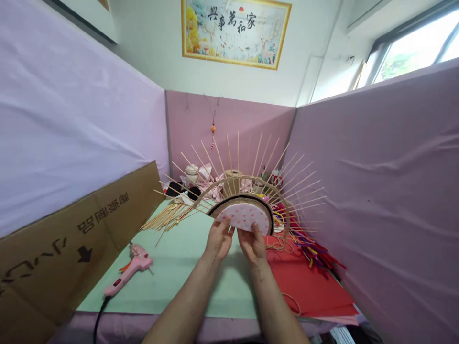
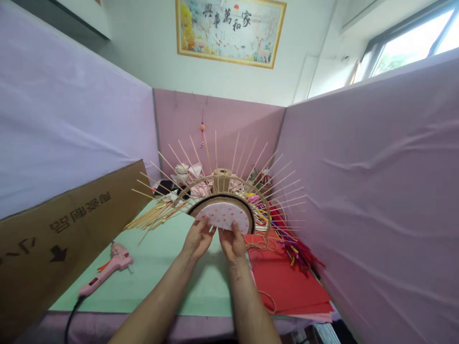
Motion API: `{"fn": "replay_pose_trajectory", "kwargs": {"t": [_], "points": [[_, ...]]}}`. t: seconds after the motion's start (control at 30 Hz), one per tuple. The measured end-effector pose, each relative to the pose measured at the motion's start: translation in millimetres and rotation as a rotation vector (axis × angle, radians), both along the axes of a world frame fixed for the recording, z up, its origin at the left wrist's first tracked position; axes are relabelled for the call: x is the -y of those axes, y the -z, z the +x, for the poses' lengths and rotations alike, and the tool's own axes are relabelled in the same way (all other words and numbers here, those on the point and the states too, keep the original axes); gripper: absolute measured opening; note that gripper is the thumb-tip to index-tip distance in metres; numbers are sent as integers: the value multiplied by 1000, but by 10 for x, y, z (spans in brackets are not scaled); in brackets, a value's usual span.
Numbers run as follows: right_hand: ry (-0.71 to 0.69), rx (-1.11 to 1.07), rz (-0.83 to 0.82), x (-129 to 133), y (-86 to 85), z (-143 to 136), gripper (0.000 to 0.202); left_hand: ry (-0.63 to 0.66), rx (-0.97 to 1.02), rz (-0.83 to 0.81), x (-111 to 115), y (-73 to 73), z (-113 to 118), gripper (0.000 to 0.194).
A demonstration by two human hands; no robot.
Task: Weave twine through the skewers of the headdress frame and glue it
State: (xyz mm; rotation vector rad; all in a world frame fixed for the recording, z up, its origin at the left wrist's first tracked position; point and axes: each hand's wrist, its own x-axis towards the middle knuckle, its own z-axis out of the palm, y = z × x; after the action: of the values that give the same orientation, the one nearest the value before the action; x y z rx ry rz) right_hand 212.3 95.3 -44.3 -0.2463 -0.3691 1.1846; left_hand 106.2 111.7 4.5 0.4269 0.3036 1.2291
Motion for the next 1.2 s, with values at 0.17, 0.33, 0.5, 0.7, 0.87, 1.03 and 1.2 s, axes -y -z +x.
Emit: {"fn": "replay_pose_trajectory", "kwargs": {"t": [0.17,0.33,0.5,0.7,0.87,1.03,1.2], "points": [[-2,23,-5,-6,7,-14,31,-3,-18,57,-2,-58,-38,37],[49,1,-5,3,-17,10,33,-525,-515,120,146,21,-343,29],[68,14,-16,54,-58,1,39,-879,-913,629,187,-503,-768,27],[72,88,11,105,-93,-43,41,-758,-1427,846,48,-1163,-933,36],[75,117,35,104,-90,-55,43,-420,-1417,788,-49,-1158,-942,32],[52,126,51,107,-91,-59,44,-346,-1317,768,-92,-1153,-931,25],[63,120,46,106,-75,-45,39,-397,-1209,738,-55,-1126,-860,18]]}}
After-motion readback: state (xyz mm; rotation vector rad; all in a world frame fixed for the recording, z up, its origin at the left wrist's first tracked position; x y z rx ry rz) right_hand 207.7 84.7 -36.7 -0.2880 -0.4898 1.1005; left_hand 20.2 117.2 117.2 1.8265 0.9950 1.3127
